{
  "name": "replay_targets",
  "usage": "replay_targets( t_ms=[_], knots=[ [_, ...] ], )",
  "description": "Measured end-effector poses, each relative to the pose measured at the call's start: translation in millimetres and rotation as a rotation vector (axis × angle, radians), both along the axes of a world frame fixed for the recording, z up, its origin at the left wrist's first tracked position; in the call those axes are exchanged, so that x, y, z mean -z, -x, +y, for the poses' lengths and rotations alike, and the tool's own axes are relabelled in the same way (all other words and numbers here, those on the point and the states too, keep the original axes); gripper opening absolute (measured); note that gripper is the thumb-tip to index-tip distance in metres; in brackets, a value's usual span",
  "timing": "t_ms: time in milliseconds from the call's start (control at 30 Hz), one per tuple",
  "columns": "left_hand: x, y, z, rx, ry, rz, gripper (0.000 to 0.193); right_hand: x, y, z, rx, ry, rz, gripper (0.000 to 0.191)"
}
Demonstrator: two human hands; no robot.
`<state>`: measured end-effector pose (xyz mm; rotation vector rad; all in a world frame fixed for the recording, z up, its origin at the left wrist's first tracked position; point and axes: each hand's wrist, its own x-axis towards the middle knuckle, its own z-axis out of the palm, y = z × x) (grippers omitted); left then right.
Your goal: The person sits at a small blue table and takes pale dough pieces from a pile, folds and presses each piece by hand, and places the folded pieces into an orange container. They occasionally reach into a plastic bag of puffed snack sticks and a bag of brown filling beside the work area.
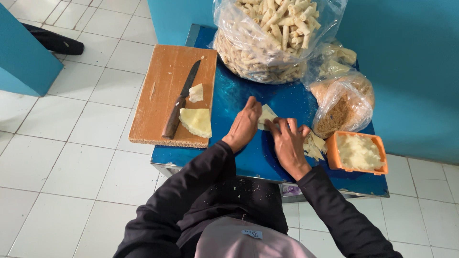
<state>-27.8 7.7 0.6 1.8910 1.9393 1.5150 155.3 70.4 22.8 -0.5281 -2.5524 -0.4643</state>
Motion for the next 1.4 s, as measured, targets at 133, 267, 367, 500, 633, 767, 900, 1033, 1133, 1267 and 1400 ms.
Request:
replay_targets(
  t_ms=[133, 267, 367, 500, 633, 767, 900, 1033, 1133, 1267, 1400],
  knots=[
    [0, -4, -4, -0.130, 0.066, 0.015, 0.021, -3, 13, 7, 0.046, 0.001, -0.018, 0.039],
    [-1, -4, -3, -0.183, 0.107, 0.046, 0.033, -6, 28, 21, 0.125, 0.008, -0.103, 0.053],
    [0, -4, -3, -0.216, 0.068, 0.087, 0.038, -11, 33, 34, 0.056, 0.083, -0.072, 0.054],
    [1, -4, -1, -0.201, 0.155, 0.017, 0.034, -18, 37, 52, -0.004, 0.391, 0.024, 0.067],
    [4, -5, 1, -0.206, 0.106, 0.065, 0.035, -23, 52, 53, -0.250, 0.445, 0.180, 0.064],
    [9, -6, 4, -0.227, 0.090, 0.096, 0.034, -48, 39, 47, -0.164, 0.679, 0.438, 0.046],
    [14, -9, 9, -0.236, 0.131, 0.096, 0.028, -123, 23, 49, -0.213, 0.488, 0.704, 0.036],
    [16, -9, 8, -0.228, 0.126, 0.100, 0.027, -205, 79, 96, -0.460, 0.257, 0.699, 0.037],
    [13, -7, 6, -0.275, 0.045, 0.130, 0.035, -227, 72, 125, -0.459, 0.222, 0.641, 0.027],
    [13, -10, -6, -0.242, 0.074, 0.123, 0.039, -198, -23, 142, -0.133, 0.249, 0.317, 0.013],
    [11, -13, -13, -0.224, 0.121, 0.145, 0.034, -121, -55, 151, 0.470, 0.357, -0.262, 0.018]
  ],
)
